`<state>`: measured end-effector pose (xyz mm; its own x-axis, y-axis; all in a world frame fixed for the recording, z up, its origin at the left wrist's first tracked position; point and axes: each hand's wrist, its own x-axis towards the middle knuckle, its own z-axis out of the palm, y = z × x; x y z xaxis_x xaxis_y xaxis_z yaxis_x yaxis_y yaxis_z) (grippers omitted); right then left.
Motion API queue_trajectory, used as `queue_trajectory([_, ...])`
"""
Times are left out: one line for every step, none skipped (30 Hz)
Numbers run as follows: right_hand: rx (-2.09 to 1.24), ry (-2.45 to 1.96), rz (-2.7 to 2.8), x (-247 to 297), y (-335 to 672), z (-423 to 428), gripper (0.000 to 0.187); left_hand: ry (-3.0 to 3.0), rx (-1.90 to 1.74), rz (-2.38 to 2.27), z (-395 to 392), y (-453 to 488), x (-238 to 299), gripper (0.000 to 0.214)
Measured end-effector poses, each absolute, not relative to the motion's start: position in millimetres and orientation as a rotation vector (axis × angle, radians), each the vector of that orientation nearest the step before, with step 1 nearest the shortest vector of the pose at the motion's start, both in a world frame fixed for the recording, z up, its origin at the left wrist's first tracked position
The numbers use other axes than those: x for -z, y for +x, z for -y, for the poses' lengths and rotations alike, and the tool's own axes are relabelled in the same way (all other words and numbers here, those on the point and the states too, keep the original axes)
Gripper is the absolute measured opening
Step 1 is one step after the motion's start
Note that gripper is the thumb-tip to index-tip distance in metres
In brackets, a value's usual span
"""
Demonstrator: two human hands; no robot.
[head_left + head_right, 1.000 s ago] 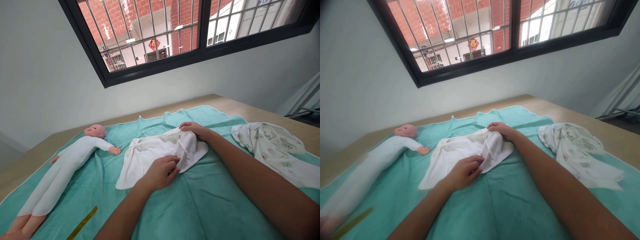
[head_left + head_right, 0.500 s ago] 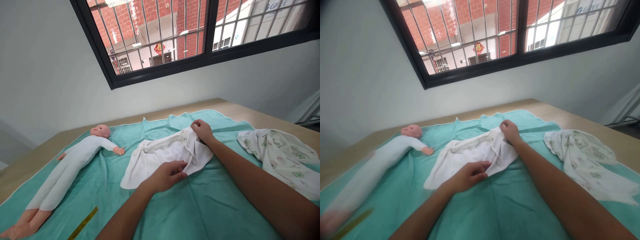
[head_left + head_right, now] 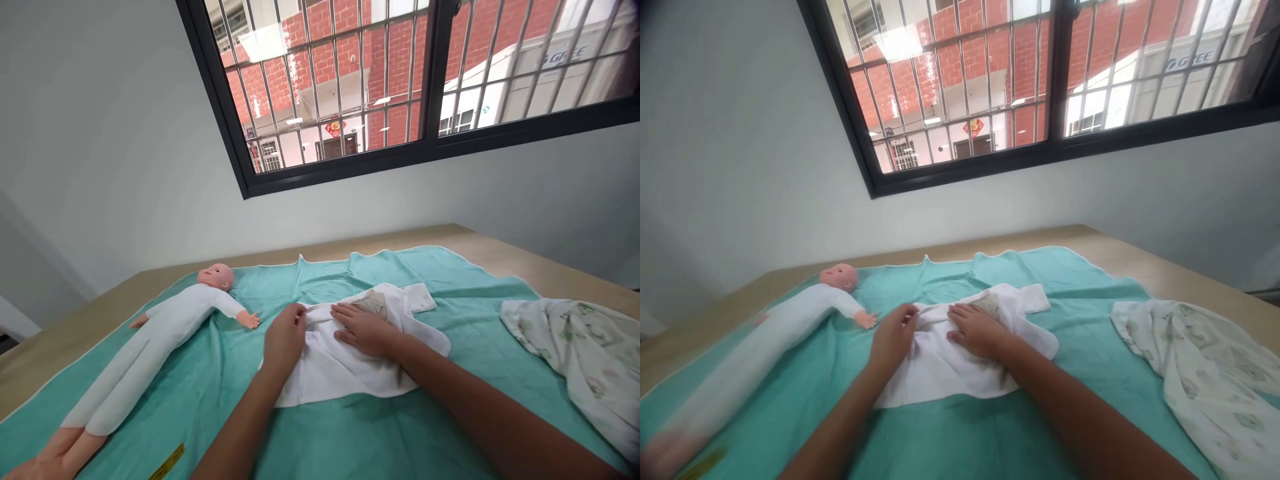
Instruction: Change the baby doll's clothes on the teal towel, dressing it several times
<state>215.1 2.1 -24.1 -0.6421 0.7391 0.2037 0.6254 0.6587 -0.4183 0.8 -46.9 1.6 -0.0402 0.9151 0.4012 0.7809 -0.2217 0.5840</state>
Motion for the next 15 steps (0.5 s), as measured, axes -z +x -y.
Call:
queue_trajectory([-0.450, -1.095, 2.558, 26, 216, -1, 0.063, 2.040, -1.049, -1.993, 42, -13, -1, 0.022])
queue_trajectory([-0.452, -1.109, 2.582, 27, 217, 0, 0.064, 2.003, -0.970, -2.113, 37, -26, 0, 0.025])
queue_trajectory([-0.453, -1.122, 2.593, 27, 218, 1, 0.064, 1.946, -0.885, -2.180, 32, -39, 2, 0.028])
queue_trajectory([-0.451, -1.131, 2.597, 27, 219, 1, 0.064, 1.893, -0.794, -2.195, 29, -51, 4, 0.028])
queue_trajectory([-0.448, -1.134, 2.600, 26, 220, 1, 0.064, 1.866, -0.714, -2.170, 26, -60, 5, 0.026])
queue_trajectory([-0.444, -1.135, 2.600, 25, 220, 1, 0.064, 1.855, -0.650, -2.128, 25, -67, 6, 0.022])
queue_trajectory([-0.442, -1.135, 2.597, 24, 220, 2, 0.063, 1.862, -0.600, -2.074, 24, -72, 7, 0.018])
queue_trajectory([-0.440, -1.134, 2.592, 24, 220, 2, 0.063, 1.879, -0.563, -2.017, 25, -74, 6, 0.015])
queue_trajectory([-0.438, -1.130, 2.585, 24, 220, 2, 0.062, 1.891, -0.539, -1.965, 26, -73, 4, 0.014])
queue_trajectory([-0.434, -1.126, 2.577, 24, 219, 2, 0.061, 1.897, -0.526, -1.914, 28, -71, 2, 0.016])
queue_trajectory([-0.431, -1.121, 2.568, 25, 219, 2, 0.060, 1.902, -0.523, -1.857, 30, -67, -1, 0.019])
queue_trajectory([-0.426, -1.115, 2.560, 25, 218, 1, 0.058, 1.910, -0.531, -1.789, 33, -61, -3, 0.021])
queue_trajectory([-0.421, -1.110, 2.553, 26, 218, 1, 0.057, 1.920, -0.548, -1.717, 36, -55, -6, 0.023])
queue_trajectory([-0.415, -1.109, 2.546, 27, 217, 1, 0.056, 1.929, -0.568, -1.641, 39, -48, -8, 0.026])
queue_trajectory([-0.407, -1.112, 2.537, 28, 217, 0, 0.056, 1.935, -0.586, -1.561, 42, -41, -9, 0.029])
